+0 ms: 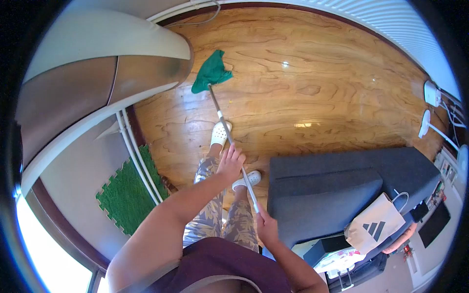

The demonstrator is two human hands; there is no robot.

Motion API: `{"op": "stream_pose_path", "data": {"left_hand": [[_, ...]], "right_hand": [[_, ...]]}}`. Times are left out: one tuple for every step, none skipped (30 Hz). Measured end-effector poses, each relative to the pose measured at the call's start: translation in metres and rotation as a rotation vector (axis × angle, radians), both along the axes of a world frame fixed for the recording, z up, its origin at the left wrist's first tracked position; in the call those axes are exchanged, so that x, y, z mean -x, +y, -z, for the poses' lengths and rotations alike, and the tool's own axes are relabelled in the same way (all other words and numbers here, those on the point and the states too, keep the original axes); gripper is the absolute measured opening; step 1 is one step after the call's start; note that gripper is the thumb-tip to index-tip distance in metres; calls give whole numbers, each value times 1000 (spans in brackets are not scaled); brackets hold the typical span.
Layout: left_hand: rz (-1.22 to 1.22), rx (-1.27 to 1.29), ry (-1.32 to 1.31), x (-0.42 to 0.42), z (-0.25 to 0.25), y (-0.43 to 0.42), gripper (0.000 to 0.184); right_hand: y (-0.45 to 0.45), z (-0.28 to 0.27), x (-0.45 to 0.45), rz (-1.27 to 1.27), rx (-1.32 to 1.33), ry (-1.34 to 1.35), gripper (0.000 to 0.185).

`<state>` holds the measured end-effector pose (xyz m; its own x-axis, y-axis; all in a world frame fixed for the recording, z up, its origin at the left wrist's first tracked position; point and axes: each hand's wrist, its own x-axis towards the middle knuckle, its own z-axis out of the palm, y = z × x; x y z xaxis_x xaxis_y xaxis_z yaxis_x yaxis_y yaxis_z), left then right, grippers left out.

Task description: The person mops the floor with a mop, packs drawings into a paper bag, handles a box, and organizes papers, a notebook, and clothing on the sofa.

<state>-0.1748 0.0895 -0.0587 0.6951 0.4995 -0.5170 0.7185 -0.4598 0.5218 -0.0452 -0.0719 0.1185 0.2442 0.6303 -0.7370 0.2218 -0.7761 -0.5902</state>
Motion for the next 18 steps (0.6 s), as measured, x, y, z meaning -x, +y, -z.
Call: {"op": "stream_pose_path", "data": {"left_hand": [[-38, -32, -28, -10, 3, 13, 40], [-78, -69, -52, -21, 9, 30, 40], [-75, -92, -2, -31, 15, 48, 40], [-70, -119, 40, -42, 22, 66, 40], [-77, -119, 43, -51, 27, 83, 40], [-29, -102, 72, -62, 31, 99, 40], [21, -77, 105, -64, 30, 103, 40], [22, -63, 113, -60, 24, 97, 40], [-106, -38, 62, -62, 18, 98, 37], [-220, -13, 14, -59, 12, 98, 35], [-220, 4, 22, -55, 9, 85, 35], [-252, 16, 14, -50, 3, 81, 36], [-282, 25, 10, -42, 0, 77, 37], [-282, 37, 15, -36, 0, 59, 37], [-338, 23, 8, -26, 2, 53, 34], [-384, 25, -8, -20, -1, 48, 32], [-384, 33, -1, -14, -3, 37, 32], [-400, 27, -10, -8, -6, 38, 31]], "right_hand": [[25, -4, -11, 7, 33, -20, 36], [47, 0, -20, 12, 62, -38, 34], [60, 10, -28, -11, 66, -63, 35], [74, 21, -37, -29, 66, -95, 35], [98, 21, -50, -94, 104, -97, 36], [120, 14, -63, -162, 143, -107, 37], [127, 10, -68, -172, 152, -108, 37], [127, 5, -71, -211, 159, -71, 38], [136, 1, -77, -269, 151, -49, 40], [143, -6, -76, -277, 147, -47, 40], [137, -9, -77, -278, 163, -39, 40], [140, -13, -83, -335, 139, -46, 40], [143, -14, -86, -389, 110, -49, 40], [136, -17, -89, -390, 121, -43, 40], [142, -14, -91, -471, 127, -44, 39], [146, -16, -89, -542, 147, -52, 38], [146, -22, -87, -542, 155, -45, 38], [159, -29, -84, -630, 196, -86, 38]]}}
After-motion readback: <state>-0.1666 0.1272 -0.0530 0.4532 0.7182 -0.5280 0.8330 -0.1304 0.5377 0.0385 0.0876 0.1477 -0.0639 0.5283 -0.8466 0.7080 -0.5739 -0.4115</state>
